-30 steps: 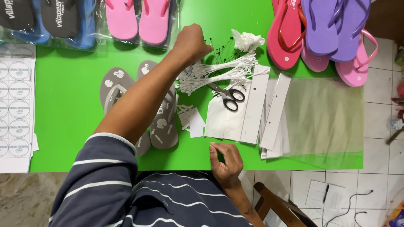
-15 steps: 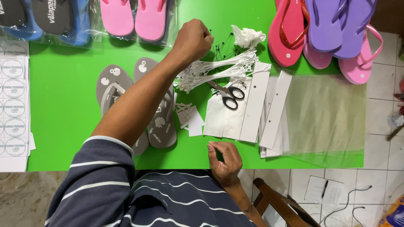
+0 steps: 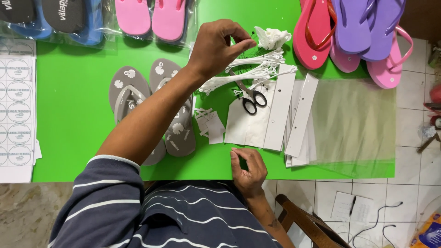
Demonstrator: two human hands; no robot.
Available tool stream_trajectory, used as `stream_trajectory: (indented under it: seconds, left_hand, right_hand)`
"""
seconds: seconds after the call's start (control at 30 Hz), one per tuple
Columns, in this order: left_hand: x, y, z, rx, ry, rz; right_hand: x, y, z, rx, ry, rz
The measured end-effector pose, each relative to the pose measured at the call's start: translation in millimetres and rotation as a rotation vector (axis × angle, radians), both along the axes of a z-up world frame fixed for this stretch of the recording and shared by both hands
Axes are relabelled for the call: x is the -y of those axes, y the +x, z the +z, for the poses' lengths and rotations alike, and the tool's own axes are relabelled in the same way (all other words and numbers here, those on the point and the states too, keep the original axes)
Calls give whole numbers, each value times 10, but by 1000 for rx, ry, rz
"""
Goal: Cleaning flip-flops with a cloth and placing them into plastic bags for packaging.
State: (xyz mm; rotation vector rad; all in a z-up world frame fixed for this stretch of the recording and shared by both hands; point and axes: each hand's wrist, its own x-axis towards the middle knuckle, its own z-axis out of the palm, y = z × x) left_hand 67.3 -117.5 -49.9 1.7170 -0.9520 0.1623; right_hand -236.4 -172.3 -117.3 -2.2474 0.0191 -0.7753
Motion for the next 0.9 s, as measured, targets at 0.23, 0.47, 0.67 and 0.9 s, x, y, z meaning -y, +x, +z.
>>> stream_trajectory:
  seconds: [0.23, 0.47, 0.67, 0.9]
  left_hand:
    - [-131, -310, 327, 9, -162, 9]
    - [-428, -859, 317, -512, -188, 23]
    - [-807, -1399, 213, -740, -238, 98]
    - [-1311, -1665, 119, -693, -301, 233]
  right_hand:
    - [-21, 5, 32, -1, 15, -8]
    - [43, -32, -102, 113, 174, -170]
    - [-113, 370, 527, 106, 170, -153]
    - [-375, 710, 611, -84, 267, 110]
